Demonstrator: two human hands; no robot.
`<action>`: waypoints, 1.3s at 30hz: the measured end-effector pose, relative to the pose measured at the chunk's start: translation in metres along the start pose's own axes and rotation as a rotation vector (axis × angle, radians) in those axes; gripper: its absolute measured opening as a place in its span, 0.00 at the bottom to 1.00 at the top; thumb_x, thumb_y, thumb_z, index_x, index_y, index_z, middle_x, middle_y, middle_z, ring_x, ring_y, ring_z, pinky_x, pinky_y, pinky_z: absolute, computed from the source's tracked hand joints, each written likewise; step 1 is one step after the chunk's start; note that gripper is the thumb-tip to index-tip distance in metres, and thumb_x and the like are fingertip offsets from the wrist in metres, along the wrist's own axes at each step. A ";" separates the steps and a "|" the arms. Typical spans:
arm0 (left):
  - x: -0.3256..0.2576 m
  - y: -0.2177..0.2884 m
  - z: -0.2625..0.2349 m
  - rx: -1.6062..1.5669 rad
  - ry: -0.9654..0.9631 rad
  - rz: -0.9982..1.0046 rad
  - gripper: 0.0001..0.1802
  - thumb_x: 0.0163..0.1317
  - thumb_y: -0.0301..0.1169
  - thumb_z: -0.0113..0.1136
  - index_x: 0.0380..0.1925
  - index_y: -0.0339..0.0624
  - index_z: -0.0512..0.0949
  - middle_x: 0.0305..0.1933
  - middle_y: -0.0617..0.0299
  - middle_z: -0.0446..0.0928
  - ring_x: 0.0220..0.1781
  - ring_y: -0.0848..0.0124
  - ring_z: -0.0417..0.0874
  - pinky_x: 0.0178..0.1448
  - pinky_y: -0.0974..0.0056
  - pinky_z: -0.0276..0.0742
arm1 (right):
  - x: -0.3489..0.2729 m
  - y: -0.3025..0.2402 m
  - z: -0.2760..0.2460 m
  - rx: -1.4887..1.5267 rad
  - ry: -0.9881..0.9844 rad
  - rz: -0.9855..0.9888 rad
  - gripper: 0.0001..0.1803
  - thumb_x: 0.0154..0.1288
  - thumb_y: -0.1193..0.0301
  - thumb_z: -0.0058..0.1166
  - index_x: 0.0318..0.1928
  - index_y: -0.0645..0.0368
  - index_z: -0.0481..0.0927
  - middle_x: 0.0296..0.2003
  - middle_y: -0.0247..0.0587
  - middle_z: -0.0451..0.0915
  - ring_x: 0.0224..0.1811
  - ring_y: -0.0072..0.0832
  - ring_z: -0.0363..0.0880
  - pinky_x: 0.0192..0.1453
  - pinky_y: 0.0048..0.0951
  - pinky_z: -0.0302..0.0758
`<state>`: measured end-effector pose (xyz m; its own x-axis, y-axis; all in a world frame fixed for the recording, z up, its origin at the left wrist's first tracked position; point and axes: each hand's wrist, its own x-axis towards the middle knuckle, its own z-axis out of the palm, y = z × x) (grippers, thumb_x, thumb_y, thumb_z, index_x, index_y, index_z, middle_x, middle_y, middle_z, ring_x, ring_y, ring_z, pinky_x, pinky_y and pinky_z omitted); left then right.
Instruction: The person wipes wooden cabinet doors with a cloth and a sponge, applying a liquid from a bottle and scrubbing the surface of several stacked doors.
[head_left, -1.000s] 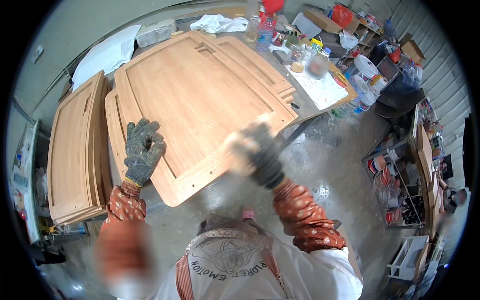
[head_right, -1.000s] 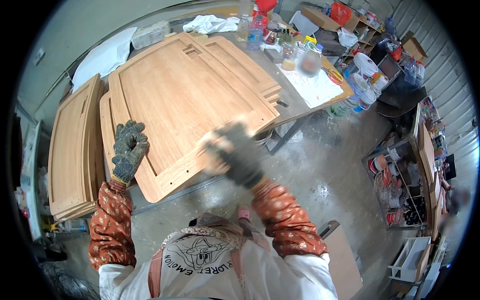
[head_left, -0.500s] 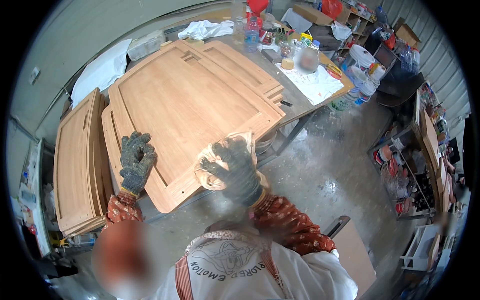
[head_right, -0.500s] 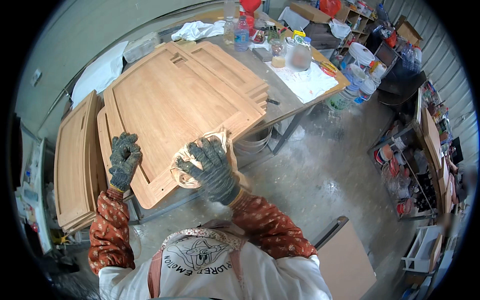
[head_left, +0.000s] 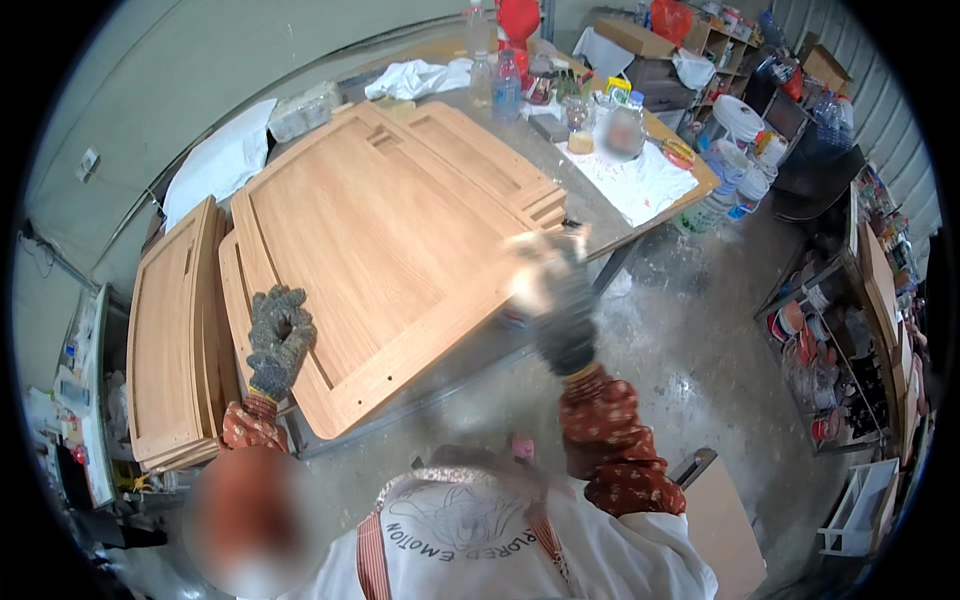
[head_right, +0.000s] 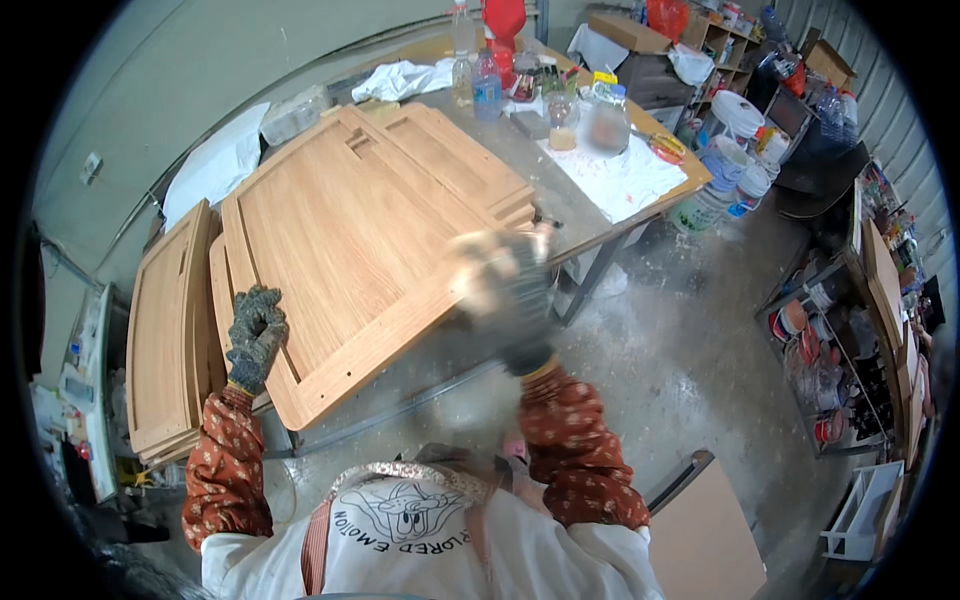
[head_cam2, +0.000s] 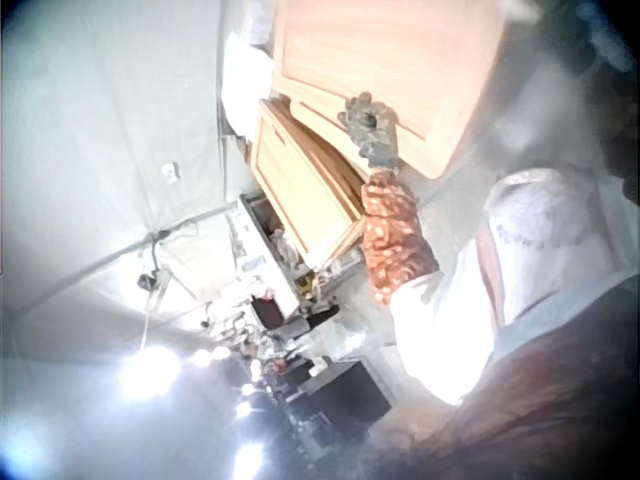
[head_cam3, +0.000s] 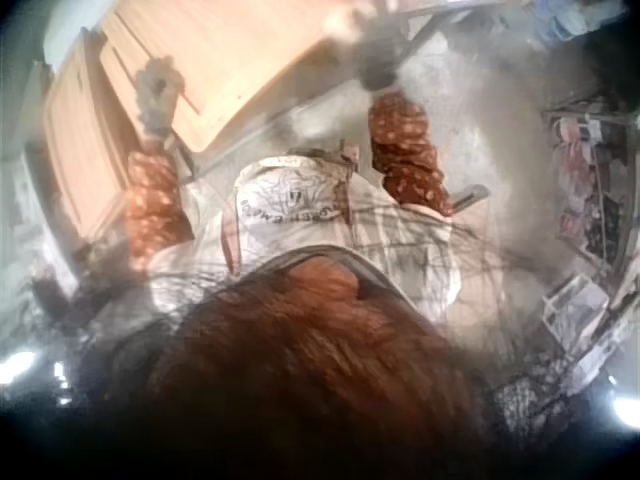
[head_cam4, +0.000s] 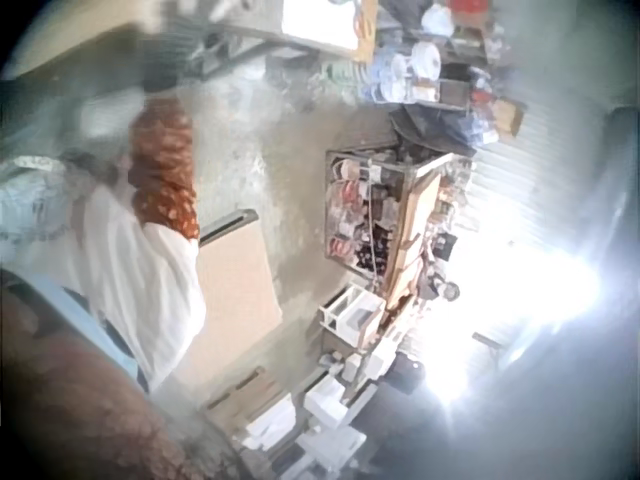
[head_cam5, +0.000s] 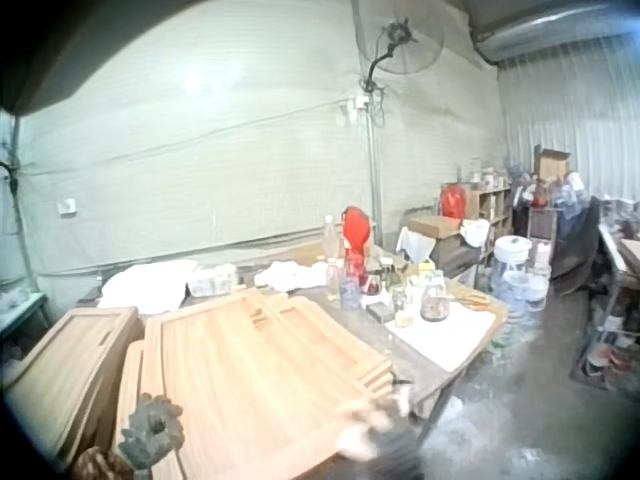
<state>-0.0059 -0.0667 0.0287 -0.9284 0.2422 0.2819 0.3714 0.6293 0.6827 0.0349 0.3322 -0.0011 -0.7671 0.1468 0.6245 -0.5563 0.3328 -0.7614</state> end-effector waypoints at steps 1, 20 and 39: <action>-0.004 0.000 0.002 0.020 0.017 0.007 0.07 0.56 0.26 0.60 0.36 0.41 0.79 0.55 0.59 0.78 0.70 0.60 0.64 0.79 0.52 0.30 | -0.013 0.001 0.020 -0.115 -0.064 -0.068 0.20 0.65 0.65 0.51 0.57 0.55 0.72 0.53 0.40 0.73 0.60 0.35 0.68 0.66 0.40 0.67; -0.001 -0.010 -0.003 0.261 0.052 0.056 0.16 0.53 0.28 0.62 0.44 0.43 0.80 0.55 0.58 0.77 0.69 0.58 0.66 0.79 0.49 0.37 | -0.011 0.098 -0.016 -0.253 0.127 0.194 0.24 0.64 0.69 0.58 0.58 0.66 0.71 0.53 0.46 0.77 0.53 0.33 0.77 0.58 0.32 0.74; -0.002 0.005 -0.004 0.349 0.164 0.022 0.20 0.52 0.27 0.63 0.48 0.45 0.80 0.52 0.55 0.79 0.65 0.55 0.71 0.78 0.48 0.45 | 0.079 0.058 -0.096 -0.440 -0.114 0.126 0.17 0.65 0.70 0.55 0.54 0.58 0.77 0.50 0.47 0.79 0.55 0.42 0.76 0.58 0.40 0.72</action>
<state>-0.0020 -0.0671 0.0345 -0.8952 0.1549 0.4179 0.3388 0.8457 0.4123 -0.0274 0.4529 0.0213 -0.8639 0.1161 0.4900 -0.2871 0.6858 -0.6687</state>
